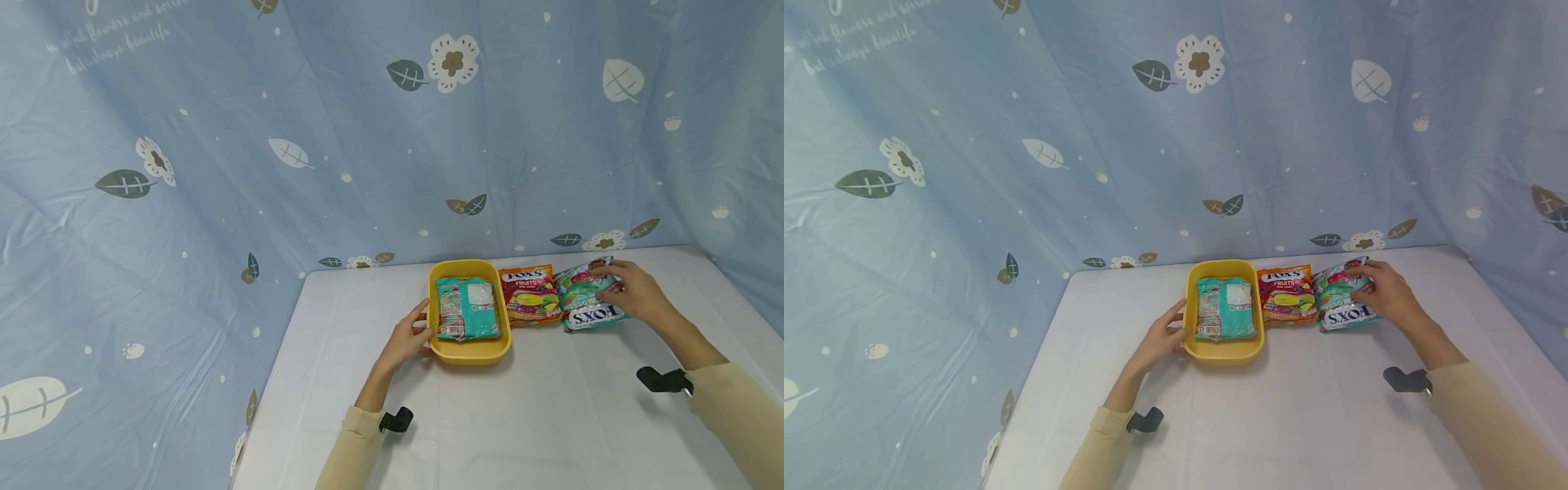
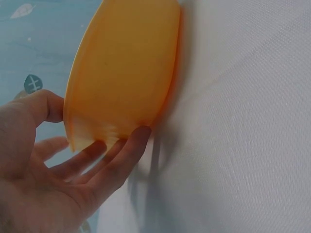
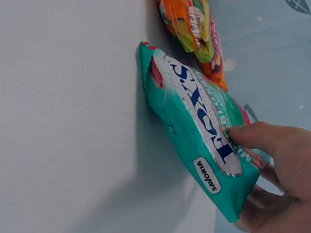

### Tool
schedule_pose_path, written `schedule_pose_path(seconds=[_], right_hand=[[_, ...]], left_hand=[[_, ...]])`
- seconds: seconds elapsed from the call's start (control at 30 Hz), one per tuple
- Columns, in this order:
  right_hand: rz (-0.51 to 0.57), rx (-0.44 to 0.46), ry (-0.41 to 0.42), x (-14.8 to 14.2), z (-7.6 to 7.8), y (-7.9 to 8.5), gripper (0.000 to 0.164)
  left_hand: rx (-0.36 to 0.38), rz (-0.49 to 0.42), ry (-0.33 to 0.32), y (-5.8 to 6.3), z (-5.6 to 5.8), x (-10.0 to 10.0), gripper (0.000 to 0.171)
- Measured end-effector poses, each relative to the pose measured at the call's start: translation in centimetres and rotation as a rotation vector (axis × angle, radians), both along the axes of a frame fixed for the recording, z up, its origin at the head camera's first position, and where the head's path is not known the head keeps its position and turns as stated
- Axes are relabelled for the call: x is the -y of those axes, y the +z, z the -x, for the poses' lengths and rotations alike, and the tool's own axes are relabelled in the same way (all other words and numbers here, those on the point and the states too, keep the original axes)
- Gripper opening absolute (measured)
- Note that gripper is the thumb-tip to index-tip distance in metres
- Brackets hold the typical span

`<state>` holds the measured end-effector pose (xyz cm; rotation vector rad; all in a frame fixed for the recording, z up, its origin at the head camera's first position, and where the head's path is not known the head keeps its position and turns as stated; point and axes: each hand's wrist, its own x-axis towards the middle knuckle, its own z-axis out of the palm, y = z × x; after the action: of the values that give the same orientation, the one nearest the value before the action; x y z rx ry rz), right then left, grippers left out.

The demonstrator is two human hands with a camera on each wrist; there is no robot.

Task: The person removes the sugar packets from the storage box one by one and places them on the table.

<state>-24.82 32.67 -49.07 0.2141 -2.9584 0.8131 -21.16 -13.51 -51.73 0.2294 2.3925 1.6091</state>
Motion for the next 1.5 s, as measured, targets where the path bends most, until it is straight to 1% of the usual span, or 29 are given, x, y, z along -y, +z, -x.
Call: schedule_pose_path(seconds=[0.23,0.37,0.63,0.83,0.93,1.07,1.17,1.3,1.4,1.5], right_hand=[[0.005,-0.033,0.008,-0.2,-0.2,-0.4,0.048],[0.004,-0.037,0.007,-0.1,-0.4,-0.8,0.047],[0.001,-0.009,-0.012,-0.4,-0.5,-1.5,0.051],[-0.002,0.056,-0.031,-0.4,-0.4,-1.8,0.057],[0.0,0.08,-0.044,-0.4,-0.5,-1.8,0.06],[-0.005,0.084,-0.048,-0.4,-0.7,-1.9,0.063],[-0.019,0.085,-0.048,-0.5,-0.8,-2.0,0.064],[-0.038,0.095,-0.038,-0.8,-0.8,-2.2,0.067],[-0.048,0.093,-0.024,-0.9,-0.9,-2.3,0.068],[-0.051,0.09,-0.012,-0.9,-0.9,-2.3,0.071]], left_hand=[[-0.001,0.002,-0.001,-0.1,0.0,0.0,0.068],[0.002,0.01,0.001,-0.3,0.0,0.1,0.069],[0.006,0.004,0.003,-0.3,0.0,0.1,0.069],[0.01,0.001,0.01,-0.5,-0.1,0.0,0.069],[0.012,0.007,0.012,-0.1,-0.3,-0.2,0.069],[0.018,0.007,0.007,1.4,-0.9,-0.5,0.069],[0.001,0.003,0.0,2.1,-1.2,-0.7,0.07],[-0.029,0.01,-0.002,2.0,-1.2,-0.7,0.071],[-0.028,0.015,0.002,2.0,-1.2,-0.7,0.07],[-0.017,0.007,0.004,2.3,-1.2,-0.7,0.069]])
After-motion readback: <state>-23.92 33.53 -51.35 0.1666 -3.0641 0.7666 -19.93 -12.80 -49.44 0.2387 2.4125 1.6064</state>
